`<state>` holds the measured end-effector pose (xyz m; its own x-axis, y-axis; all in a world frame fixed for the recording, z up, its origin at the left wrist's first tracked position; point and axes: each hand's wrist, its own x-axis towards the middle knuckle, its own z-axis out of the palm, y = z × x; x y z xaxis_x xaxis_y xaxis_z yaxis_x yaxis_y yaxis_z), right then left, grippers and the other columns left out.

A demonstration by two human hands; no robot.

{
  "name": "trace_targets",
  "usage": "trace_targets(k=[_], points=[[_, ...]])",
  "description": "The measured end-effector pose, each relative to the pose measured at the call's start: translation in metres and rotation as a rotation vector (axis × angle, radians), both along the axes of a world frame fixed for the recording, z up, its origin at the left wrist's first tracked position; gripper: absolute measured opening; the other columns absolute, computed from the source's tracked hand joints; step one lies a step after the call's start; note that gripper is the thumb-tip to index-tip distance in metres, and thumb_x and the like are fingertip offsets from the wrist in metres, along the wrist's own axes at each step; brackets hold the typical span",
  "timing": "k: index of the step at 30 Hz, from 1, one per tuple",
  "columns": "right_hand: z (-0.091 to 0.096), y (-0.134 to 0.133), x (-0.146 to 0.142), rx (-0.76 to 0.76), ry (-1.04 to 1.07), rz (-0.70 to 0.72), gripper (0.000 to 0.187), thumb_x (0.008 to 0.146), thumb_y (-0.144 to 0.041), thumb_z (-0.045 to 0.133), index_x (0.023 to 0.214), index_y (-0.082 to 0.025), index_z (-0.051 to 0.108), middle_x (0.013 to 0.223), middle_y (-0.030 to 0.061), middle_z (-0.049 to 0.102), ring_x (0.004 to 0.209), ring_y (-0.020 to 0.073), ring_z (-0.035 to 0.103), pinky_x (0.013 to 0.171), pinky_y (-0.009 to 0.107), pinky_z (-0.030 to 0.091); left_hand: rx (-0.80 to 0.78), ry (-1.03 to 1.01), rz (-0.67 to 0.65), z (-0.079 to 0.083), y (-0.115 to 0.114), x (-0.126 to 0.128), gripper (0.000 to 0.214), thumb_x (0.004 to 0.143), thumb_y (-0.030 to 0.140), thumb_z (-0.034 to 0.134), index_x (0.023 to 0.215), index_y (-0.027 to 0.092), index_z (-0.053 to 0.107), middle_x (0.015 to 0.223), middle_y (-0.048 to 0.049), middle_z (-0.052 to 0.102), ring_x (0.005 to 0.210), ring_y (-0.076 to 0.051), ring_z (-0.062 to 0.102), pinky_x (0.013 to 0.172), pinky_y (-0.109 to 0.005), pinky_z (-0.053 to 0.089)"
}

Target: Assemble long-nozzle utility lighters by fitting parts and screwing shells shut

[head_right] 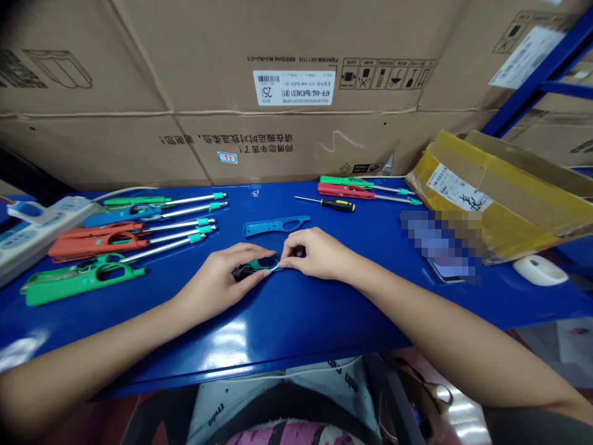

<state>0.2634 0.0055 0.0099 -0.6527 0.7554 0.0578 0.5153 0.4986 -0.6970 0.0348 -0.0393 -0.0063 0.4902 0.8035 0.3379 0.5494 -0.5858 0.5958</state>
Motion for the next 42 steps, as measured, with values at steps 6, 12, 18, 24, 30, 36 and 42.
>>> trace_targets(k=[6,12,18,24,30,36,42], points=[[0.004,0.001,0.004,-0.032,-0.102,-0.041,0.007,0.083,-0.020,0.071,0.077,-0.016,0.071,0.073,0.0007,0.067,0.067,0.0136,0.057,0.064,0.026,0.042,0.052,-0.037,-0.053,0.004,-0.002,-0.001,0.031,0.090,0.017,0.065,0.120,0.021,0.071,0.120,-0.0091,0.072,0.118,-0.025,0.064,0.103,-0.044,0.055],[0.011,0.005,0.017,-0.124,-0.079,0.033,0.009,0.085,-0.025,0.069,0.085,-0.017,0.073,0.086,0.0039,0.074,0.079,0.0159,0.064,0.073,0.028,0.048,0.071,0.056,-0.023,0.007,0.005,-0.013,0.035,0.090,0.032,0.069,0.123,0.021,0.070,0.117,-0.0093,0.072,0.111,-0.026,0.065,0.098,-0.046,0.056],[0.011,-0.001,0.010,0.033,-0.005,0.064,0.020,0.084,-0.030,0.075,0.098,-0.018,0.069,0.098,0.0044,0.070,0.087,0.0166,0.061,0.081,0.030,0.050,0.010,0.022,-0.050,0.001,0.009,-0.014,0.027,0.094,0.030,0.064,0.118,0.020,0.071,0.112,-0.0079,0.073,0.106,-0.023,0.068,0.094,-0.040,0.057],[0.003,-0.001,0.007,0.090,0.011,0.126,0.004,0.089,-0.022,0.070,0.090,-0.019,0.067,0.099,0.0041,0.064,0.090,0.0166,0.061,0.086,0.032,0.048,-0.008,-0.026,-0.085,0.002,0.007,-0.015,0.013,0.094,0.026,0.064,0.104,0.021,0.071,0.112,-0.0068,0.071,0.106,-0.020,0.068,0.097,-0.036,0.055],[-0.002,-0.002,0.005,0.101,0.021,0.068,0.004,0.087,-0.017,0.069,0.085,-0.019,0.066,0.094,0.0029,0.064,0.084,0.0155,0.060,0.079,0.030,0.047,0.064,-0.032,-0.080,0.000,0.007,-0.013,0.009,0.094,0.027,0.066,0.096,0.020,0.072,0.105,-0.0063,0.072,0.101,-0.020,0.069,0.092,-0.035,0.056],[-0.003,-0.006,0.000,0.216,-0.004,0.070,0.012,0.086,-0.029,0.073,0.087,-0.020,0.065,0.095,0.0030,0.062,0.088,0.0169,0.059,0.079,0.030,0.045,0.150,0.015,-0.056,-0.001,0.005,-0.009,0.010,0.093,0.027,0.067,0.096,0.019,0.072,0.101,-0.0074,0.073,0.096,-0.022,0.069,0.087,-0.037,0.057],[-0.004,-0.009,-0.001,0.257,-0.034,0.070,0.008,0.091,-0.028,0.067,0.088,-0.020,0.065,0.098,0.0034,0.062,0.082,0.0151,0.059,0.075,0.028,0.045,0.158,0.009,-0.023,-0.001,0.004,-0.008,0.011,0.092,0.026,0.068,0.088,0.019,0.077,0.099,-0.0072,0.074,0.090,-0.021,0.070,0.083,-0.036,0.058]])
